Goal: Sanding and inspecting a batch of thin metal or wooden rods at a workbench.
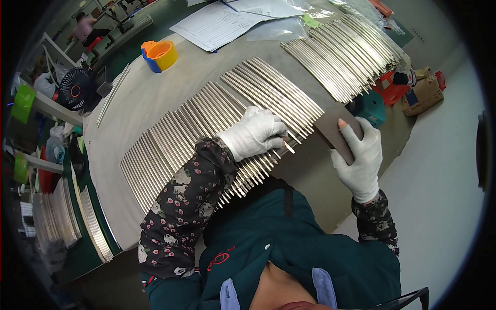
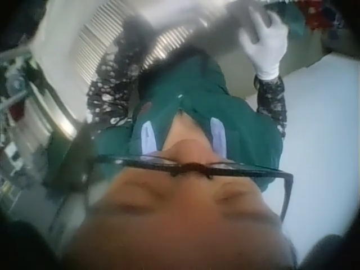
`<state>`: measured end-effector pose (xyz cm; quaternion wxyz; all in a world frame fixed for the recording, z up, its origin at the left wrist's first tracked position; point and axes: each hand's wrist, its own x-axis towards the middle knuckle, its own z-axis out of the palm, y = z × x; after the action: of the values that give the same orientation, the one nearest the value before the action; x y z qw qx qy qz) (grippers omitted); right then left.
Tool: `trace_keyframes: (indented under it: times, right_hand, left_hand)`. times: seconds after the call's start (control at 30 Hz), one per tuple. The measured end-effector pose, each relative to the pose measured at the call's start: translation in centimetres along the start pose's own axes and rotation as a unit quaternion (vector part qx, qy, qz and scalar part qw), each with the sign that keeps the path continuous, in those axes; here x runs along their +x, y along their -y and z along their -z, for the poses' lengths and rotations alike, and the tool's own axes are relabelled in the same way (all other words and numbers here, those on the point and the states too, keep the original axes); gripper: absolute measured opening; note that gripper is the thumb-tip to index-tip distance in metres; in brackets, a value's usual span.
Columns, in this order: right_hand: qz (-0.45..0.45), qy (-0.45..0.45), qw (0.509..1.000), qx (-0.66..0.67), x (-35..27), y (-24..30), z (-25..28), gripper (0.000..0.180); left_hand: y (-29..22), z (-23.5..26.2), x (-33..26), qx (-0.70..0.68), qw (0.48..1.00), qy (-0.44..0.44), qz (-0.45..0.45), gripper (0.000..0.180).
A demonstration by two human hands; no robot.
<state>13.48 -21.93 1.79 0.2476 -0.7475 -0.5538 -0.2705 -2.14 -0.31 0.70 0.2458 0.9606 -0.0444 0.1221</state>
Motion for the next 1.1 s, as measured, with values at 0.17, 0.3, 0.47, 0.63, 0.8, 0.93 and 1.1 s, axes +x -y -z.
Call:
trace_keyframes:
  times: [0.17,0.3,0.47,0.63,0.8,0.93,1.1]
  right_hand:
    - [0.023,0.002,0.997,0.073,-0.2,0.2,0.2,0.059]
    - [0.025,0.012,0.998,0.059,-0.6,-0.3,0.2,0.061]
    - [0.034,0.03,0.997,0.062,-0.7,-0.1,0.5,0.063]
    - [0.056,0.041,0.99,0.124,-0.7,1.3,0.9,0.065]
    - [0.118,0.108,0.975,0.157,-0.5,3.3,0.2,0.059]
    - [0.072,0.041,0.994,0.068,0.3,2.5,1.1,0.058]
    - [0.092,0.076,0.991,0.062,0.7,2.7,0.1,0.057]
  left_hand:
    - [-0.9,0.5,-0.3,0.174,0.98,-0.098,-0.007,0.022]
    - [-1.2,2.4,-1.7,0.139,0.987,0.057,0.054,0.024]
    - [-1.4,2.5,-0.7,0.126,0.984,0.112,0.052,0.025]
    - [-0.3,1.1,-0.5,0.011,0.996,0.076,0.045,0.022]
    - [-0.3,0.8,-0.8,0.013,0.999,0.021,0.043,0.021]
    - [-0.2,0.9,-0.6,-0.026,0.998,0.032,0.042,0.019]
    - [0.0,0.5,-0.8,-0.002,0.998,0.035,0.053,0.019]
